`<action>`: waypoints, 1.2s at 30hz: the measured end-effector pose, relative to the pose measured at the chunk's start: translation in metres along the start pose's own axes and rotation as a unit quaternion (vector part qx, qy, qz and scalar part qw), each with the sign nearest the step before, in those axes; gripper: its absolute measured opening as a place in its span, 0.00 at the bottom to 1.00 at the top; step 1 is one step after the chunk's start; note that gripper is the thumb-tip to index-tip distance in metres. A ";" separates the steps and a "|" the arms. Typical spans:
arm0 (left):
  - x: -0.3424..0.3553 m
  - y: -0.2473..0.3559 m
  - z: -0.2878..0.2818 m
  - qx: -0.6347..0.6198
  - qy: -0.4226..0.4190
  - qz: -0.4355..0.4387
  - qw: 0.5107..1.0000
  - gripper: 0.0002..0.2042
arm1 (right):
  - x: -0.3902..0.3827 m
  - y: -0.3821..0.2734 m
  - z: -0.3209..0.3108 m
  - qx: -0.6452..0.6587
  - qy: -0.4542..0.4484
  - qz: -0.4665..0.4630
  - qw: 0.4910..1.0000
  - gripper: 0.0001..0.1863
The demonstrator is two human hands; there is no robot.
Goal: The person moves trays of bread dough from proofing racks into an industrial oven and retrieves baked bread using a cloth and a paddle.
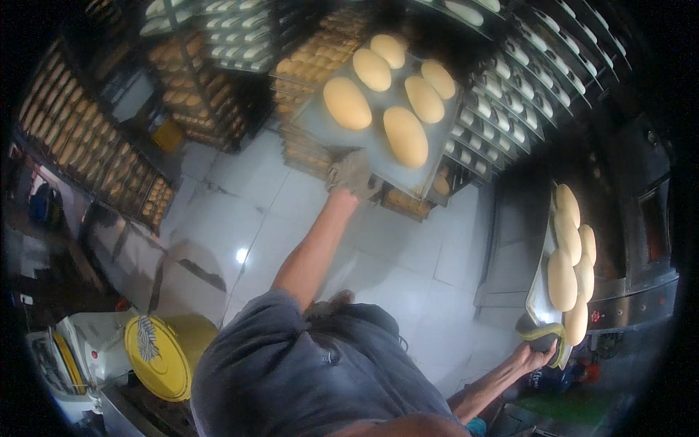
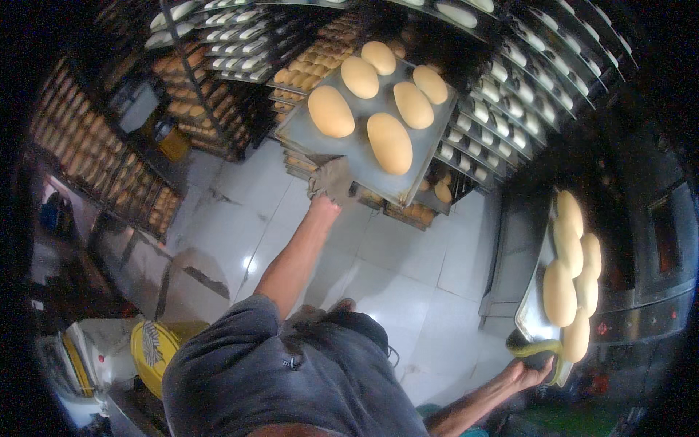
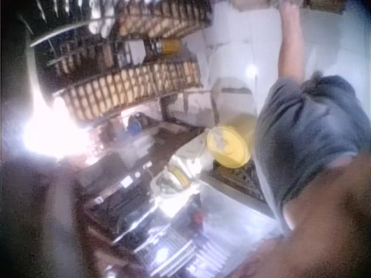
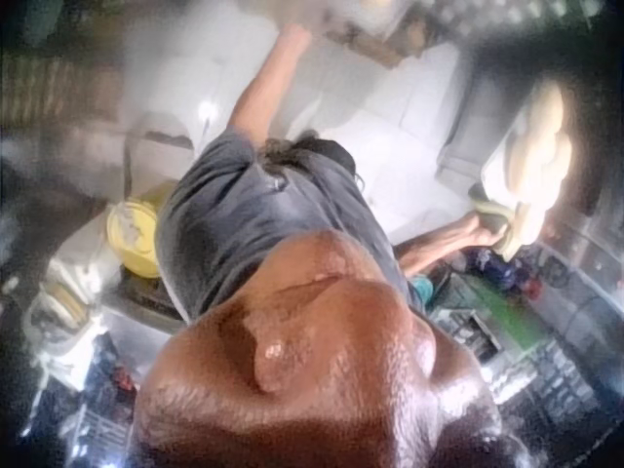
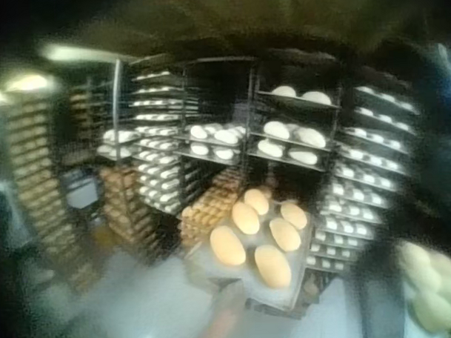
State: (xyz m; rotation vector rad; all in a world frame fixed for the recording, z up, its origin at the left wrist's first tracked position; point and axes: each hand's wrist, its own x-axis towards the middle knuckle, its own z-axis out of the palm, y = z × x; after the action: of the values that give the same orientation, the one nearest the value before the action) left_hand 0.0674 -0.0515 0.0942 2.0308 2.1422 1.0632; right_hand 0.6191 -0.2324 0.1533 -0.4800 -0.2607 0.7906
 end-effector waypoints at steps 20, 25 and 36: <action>0.241 -0.057 0.105 -0.136 -0.195 -0.142 0.961 0.14 | -0.043 0.008 -0.001 -0.044 0.056 0.008 0.997 0.21; 0.221 0.028 0.078 -0.744 -0.161 -0.384 0.523 0.10 | -0.055 0.027 0.039 -0.030 0.057 0.002 0.998 0.22; 0.065 0.010 0.032 -0.569 -0.326 0.154 0.739 0.18 | -0.162 0.202 0.109 0.000 0.039 0.115 0.993 0.21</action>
State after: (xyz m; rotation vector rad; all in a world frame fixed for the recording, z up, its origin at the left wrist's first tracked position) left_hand 0.0798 0.0200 0.1029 1.6458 0.5027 1.0181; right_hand 0.3410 -0.1949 0.1380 -0.5462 -0.1336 0.9939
